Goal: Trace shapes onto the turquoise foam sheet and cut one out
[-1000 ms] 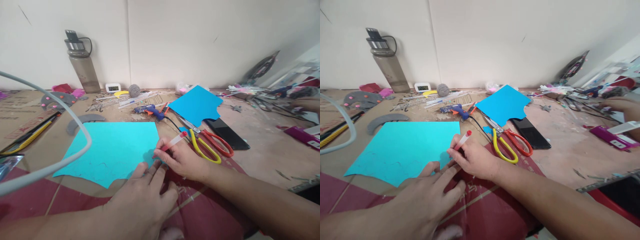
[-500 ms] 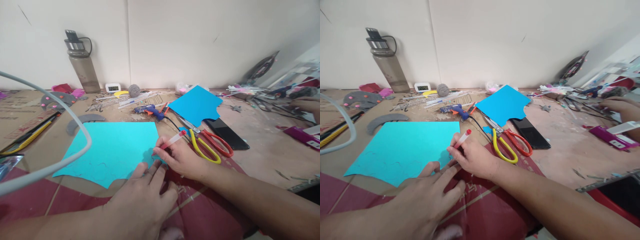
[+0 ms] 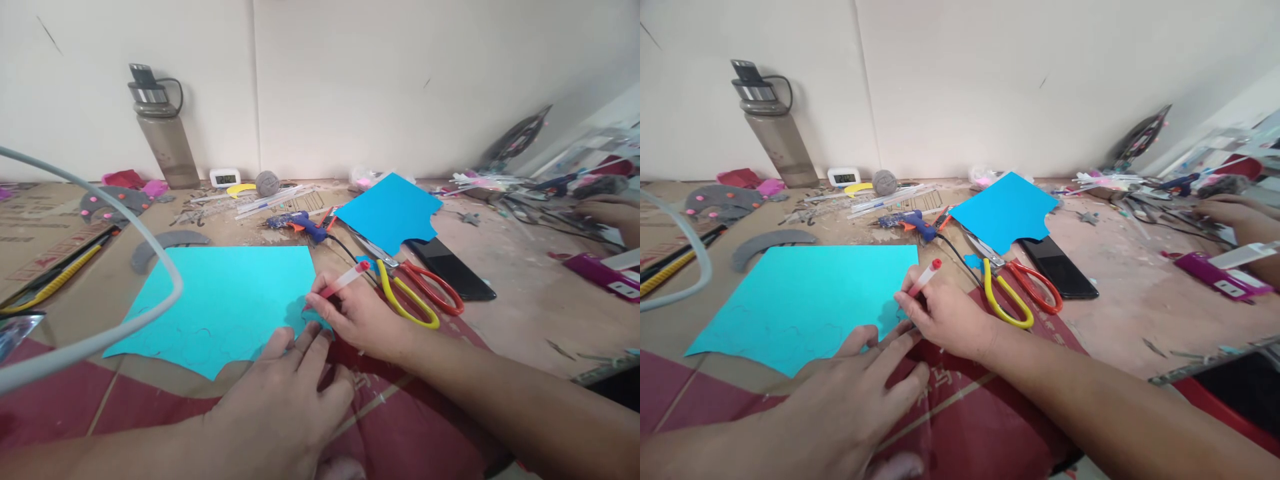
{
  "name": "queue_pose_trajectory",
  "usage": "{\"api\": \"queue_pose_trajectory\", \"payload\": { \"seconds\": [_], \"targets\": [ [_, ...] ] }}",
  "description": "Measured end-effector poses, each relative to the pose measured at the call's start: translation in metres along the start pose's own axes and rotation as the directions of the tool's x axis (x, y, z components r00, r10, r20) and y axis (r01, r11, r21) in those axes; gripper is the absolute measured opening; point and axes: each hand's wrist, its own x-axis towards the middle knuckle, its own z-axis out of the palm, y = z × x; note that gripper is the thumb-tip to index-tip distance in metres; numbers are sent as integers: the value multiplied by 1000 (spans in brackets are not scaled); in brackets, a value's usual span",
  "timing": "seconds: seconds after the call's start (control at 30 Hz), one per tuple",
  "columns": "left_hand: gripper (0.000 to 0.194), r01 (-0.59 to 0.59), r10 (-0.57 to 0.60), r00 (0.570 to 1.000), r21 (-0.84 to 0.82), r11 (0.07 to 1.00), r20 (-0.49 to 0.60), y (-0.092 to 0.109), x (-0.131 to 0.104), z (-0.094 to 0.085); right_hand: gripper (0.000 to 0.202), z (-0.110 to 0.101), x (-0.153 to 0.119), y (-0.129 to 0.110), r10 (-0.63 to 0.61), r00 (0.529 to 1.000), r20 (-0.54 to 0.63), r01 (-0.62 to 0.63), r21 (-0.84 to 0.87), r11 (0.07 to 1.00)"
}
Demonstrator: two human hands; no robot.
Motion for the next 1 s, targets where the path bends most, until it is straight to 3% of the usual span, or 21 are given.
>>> {"api": "queue_pose_trajectory", "payload": {
  "seconds": [0.43,0.67,0.87,1.0],
  "targets": [
    [58,-2,2,1000,-13,1000,-7,-1,0,-1,18,-1,1,-4,6,1000,-27,-7,-55,998],
    [56,-1,1,1000,-6,1000,-15,0,0,-1,18,0,-1,-1,39,999,-33,-39,18,999],
    [54,-3,3,999,10,1000,-39,0,-1,0,21,-3,-2,1,89,982,-168,-68,124,990],
    [54,13,-13,1000,1,1000,-28,-1,0,-1,20,-5,-4,-3,134,983,-122,-108,202,973]
  ]
}}
